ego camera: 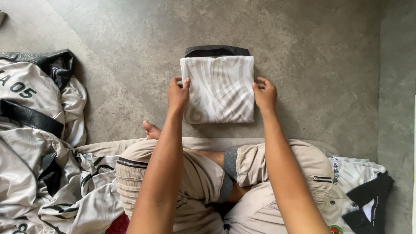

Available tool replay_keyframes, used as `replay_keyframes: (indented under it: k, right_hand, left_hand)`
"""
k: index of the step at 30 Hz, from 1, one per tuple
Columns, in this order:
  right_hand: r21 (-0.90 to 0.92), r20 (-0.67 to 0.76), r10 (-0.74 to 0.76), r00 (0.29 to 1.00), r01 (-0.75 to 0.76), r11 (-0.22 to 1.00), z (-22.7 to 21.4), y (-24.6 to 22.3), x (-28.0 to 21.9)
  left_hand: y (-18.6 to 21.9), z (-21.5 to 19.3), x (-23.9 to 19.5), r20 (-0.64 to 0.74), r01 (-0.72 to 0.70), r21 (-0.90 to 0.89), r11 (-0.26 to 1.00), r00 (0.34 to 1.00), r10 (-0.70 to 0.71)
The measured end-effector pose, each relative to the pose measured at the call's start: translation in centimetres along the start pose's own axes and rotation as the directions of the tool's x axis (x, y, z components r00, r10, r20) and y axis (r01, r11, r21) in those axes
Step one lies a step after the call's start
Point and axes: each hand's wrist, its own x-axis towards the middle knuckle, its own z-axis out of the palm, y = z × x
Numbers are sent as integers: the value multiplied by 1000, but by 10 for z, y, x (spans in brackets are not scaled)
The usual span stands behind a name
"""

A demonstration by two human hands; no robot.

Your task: Folding a long-sleeved shirt and placing it into a plastic packaging bag.

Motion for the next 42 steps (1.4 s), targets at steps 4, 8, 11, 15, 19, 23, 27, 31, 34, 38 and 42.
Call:
replay_keyframes:
  k: [4,8,11,15,19,23,27,31,34,38,42]
  right_hand:
    - [-52,103,101,990,-96,994,-3,16,-9]
    - [-44,177,44,983,-37,998,-2,8,-26]
    - [-41,176,66,982,-60,997,4,20,-25]
    - [-294,246,147,958,-71,953,-7,11,-50]
    - [-361,351,143,926,-7,933,-16,27,-54]
    - [-316,345,184,920,-70,946,-10,55,-41]
    - [-119,366,191,911,-158,980,-10,51,-45]
    - [-124,443,249,861,-217,968,-21,35,-60]
    - [-94,424,261,867,-244,965,-15,46,-48]
    - [-82,339,295,893,-284,955,0,75,-29]
    - [-243,202,284,937,-233,942,0,88,-21]
  left_hand:
    - [-45,10,14,24,76,240,968,996,-84]
    - [-48,14,8,177,28,190,981,982,-62]
    - [-61,8,11,173,50,132,990,982,-73]
    - [-69,5,2,285,112,293,949,938,-199]
    - [-70,0,2,324,130,363,923,911,-256]
    - [-81,3,7,315,155,471,869,890,-330]
    - [-63,-6,-12,346,179,470,864,863,-368]
    - [-52,-12,-21,404,179,452,874,833,-379]
    - [-34,-21,-39,468,223,438,871,770,-433]
    - [-52,-11,-25,408,251,437,864,801,-439]
    - [-62,-2,-18,370,246,472,847,817,-443]
